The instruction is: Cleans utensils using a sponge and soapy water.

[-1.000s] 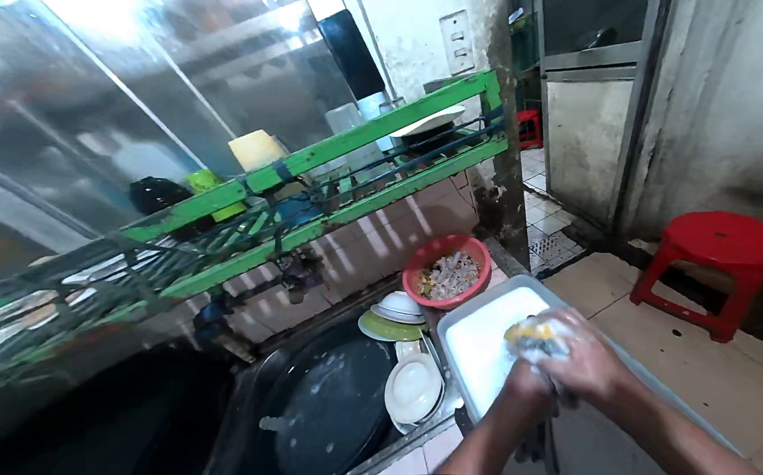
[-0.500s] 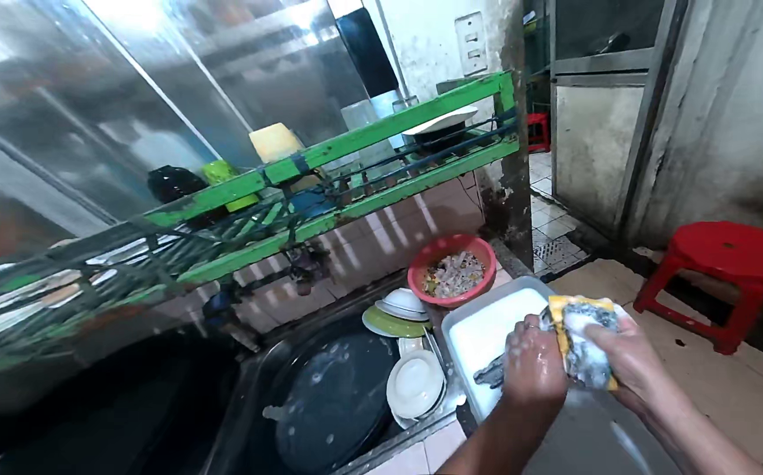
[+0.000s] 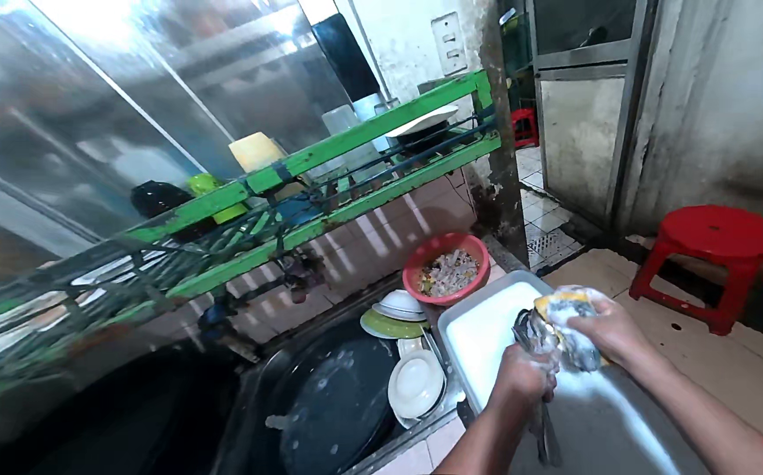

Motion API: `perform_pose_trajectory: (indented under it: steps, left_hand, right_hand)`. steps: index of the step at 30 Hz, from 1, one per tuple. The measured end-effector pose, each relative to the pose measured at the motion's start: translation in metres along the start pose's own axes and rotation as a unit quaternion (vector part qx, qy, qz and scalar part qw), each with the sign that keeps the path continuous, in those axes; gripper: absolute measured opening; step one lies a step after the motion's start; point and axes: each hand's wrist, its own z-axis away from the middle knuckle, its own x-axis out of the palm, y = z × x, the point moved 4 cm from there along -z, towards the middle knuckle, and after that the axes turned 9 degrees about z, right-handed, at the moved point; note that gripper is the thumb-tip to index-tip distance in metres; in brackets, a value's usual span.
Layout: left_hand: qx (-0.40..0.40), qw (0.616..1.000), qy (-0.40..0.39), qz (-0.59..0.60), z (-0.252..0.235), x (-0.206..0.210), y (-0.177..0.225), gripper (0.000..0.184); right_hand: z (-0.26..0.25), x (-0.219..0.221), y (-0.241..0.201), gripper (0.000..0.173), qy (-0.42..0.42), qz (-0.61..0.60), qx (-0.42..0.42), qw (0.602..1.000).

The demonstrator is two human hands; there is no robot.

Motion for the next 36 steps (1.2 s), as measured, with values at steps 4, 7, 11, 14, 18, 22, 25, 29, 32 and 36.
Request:
perform_pose_trajectory:
  steps: [4, 7, 11, 14, 18, 22, 25, 29, 32, 36]
  left_hand:
    - [-0.004, 0.996, 0.025, 0.090, 0.000, -0.018, -0.001, 0.014]
    - [-0.005, 0.996, 0.032, 0.088, 0.001, -0.023, -0.003, 0.016]
    - [0.038, 0.985, 0.077, 0.147, 0.001, -0.026, -0.004, 0.018]
    - [0.020, 0.989, 0.074, 0.126, 0.003, -0.023, 0.000, 0.016]
    - [-0.011, 0.993, 0.018, 0.112, 0.000, -0.023, -0.010, 0.019]
    - [0.019, 0.992, -0.055, 0.112, 0.002, -0.022, -0.020, 0.030]
    - [0.006, 0.988, -0.037, 0.148, 0.001, -0.023, -0.014, 0.015]
    - [-0.005, 0.986, 0.027, 0.165, -0.001, -0.026, -0.006, 0.012]
    - [0.000, 0.988, 0.048, 0.150, 0.001, -0.027, -0.005, 0.013]
    - [0.016, 0.985, 0.031, 0.168, 0.002, -0.016, -0.006, 0.015]
  right_hand:
    - [-0.005, -0.015, -0.004, 0.044, -0.001, -0.172, 0.029, 0.985]
    - [0.005, -0.009, -0.007, 0.044, -0.096, -0.164, 0.014, 0.982]
    - [0.002, 0.010, 0.003, 0.047, -0.031, -0.121, 0.003, 0.992]
    - [0.012, 0.024, 0.006, 0.051, -0.059, -0.074, -0.002, 0.996]
    - [0.010, 0.030, 0.009, 0.051, -0.105, 0.065, -0.020, 0.992]
    - [-0.013, -0.003, -0.010, 0.043, 0.021, -0.001, -0.016, 1.000]
    - [-0.008, -0.016, -0.023, 0.040, -0.042, -0.126, 0.012, 0.991]
    - [0.010, -0.008, -0.021, 0.046, -0.158, -0.116, 0.021, 0.980]
    - [0.013, 0.010, -0.010, 0.046, -0.169, -0.022, -0.005, 0.985]
    - [0.008, 0.017, -0.001, 0.045, -0.063, -0.011, 0.008, 0.998]
